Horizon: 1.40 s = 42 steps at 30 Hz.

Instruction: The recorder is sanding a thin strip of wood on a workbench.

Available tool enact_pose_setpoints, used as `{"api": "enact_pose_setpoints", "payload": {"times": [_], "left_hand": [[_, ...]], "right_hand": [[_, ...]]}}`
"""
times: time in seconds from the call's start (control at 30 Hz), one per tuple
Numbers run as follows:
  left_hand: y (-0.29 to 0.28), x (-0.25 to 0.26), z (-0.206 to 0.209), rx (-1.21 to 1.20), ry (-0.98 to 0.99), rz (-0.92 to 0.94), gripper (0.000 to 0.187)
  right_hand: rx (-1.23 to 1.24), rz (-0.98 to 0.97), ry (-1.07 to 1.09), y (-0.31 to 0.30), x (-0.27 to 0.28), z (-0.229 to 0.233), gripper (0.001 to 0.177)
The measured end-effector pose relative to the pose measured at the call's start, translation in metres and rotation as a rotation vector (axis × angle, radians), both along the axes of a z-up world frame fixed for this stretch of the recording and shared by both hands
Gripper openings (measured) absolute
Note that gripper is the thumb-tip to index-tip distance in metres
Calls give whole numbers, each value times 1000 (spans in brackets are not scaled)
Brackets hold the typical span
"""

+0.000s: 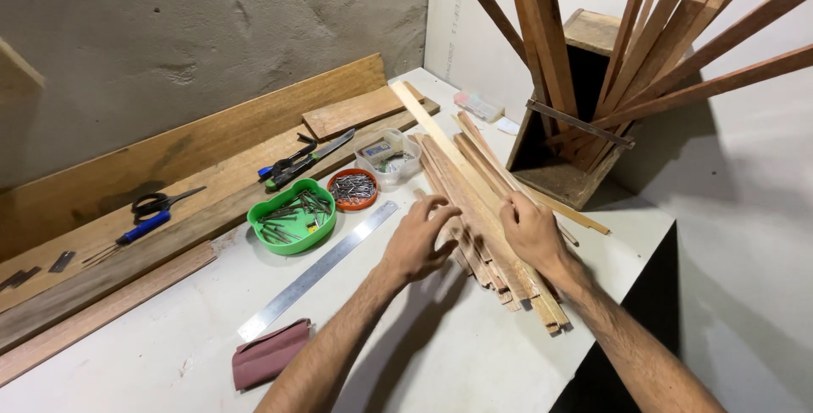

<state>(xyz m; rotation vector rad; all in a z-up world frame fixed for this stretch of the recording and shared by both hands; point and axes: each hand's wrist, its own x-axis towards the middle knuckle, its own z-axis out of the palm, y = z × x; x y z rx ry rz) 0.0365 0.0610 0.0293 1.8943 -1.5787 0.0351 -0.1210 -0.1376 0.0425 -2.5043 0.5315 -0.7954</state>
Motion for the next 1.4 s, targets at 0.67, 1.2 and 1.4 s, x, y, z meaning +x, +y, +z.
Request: {"api": "enact_pose_setpoints", "payload": {"times": [0.67,1.2,1.4], "left_hand": [[368,9,39,71,-578,396,22],[514,-13,-40,65,179,858,28],[526,-23,-40,212,12,955,24]], "right_hand": [[-152,868,188,246,77,39,31],[-448,809,450,350,100,-13,51],[-425,832,480,376,102,8,29]]}}
